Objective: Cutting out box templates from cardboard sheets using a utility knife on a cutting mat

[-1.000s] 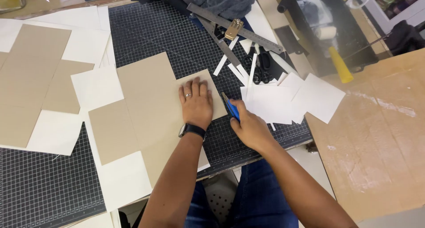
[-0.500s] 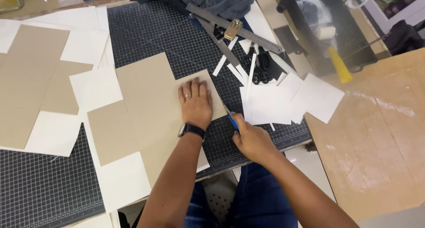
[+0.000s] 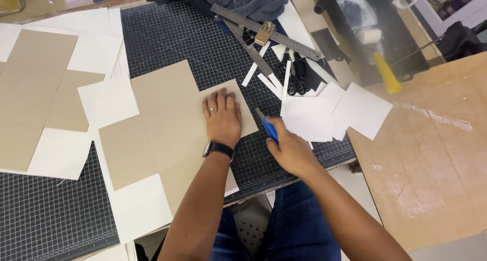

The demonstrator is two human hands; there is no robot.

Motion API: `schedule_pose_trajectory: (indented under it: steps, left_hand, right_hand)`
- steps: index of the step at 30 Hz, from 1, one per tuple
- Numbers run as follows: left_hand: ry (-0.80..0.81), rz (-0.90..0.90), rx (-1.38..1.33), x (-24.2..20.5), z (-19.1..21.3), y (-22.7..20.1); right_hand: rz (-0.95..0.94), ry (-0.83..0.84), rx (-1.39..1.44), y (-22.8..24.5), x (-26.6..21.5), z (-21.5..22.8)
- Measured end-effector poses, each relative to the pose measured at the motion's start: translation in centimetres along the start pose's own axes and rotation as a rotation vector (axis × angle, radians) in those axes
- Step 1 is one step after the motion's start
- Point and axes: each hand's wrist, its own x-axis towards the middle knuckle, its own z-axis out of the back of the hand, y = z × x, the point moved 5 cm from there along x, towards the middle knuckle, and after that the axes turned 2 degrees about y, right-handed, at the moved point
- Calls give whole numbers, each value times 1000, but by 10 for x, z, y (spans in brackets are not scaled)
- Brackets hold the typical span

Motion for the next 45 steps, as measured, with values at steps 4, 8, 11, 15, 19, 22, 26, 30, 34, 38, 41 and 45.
schedule_pose_trajectory:
  steps: [4, 8, 11, 15, 19, 22, 26, 30, 34, 38, 41, 45]
  left_hand:
    - [-15, -1, 10, 2, 1, -1]
    - [-12, 4, 5, 2, -2, -1]
    - [-26, 1, -4, 0, -3, 1]
    - [-68, -15, -16, 1, -3, 1]
    - [-116, -28, -41, 1, -6, 5]
    - [-105, -25, -143, 5, -17, 18]
    - [-200, -120, -397, 1, -22, 33]
    - [-240, -120, -528, -64, 22, 37]
    - [-329, -27, -438, -185, 94, 52]
    - [-263, 203, -572, -253, 112, 76]
    - [-213, 279, -652, -255, 108, 72]
    - [-147, 328, -924, -223, 96, 46]
  right_hand:
    - [28, -12, 16, 5, 18, -7]
    - [16, 47, -10, 0, 12, -16]
    - [-25, 95, -59, -5, -7, -13]
    - [-54, 9, -7, 1, -16, 2]
    - [-6, -19, -32, 1, -1, -8]
    - [47, 9, -106, 1, -7, -9]
    - [-32, 138, -83, -2, -51, 2]
    - [-161, 83, 97, -30, -76, 10]
    - [-224, 4, 254, -55, -94, -15]
    - [-222, -18, 505, -56, -101, -45]
    - [-196, -16, 582, -37, -105, -56]
    - [-128, -90, 526, -11, -106, -57]
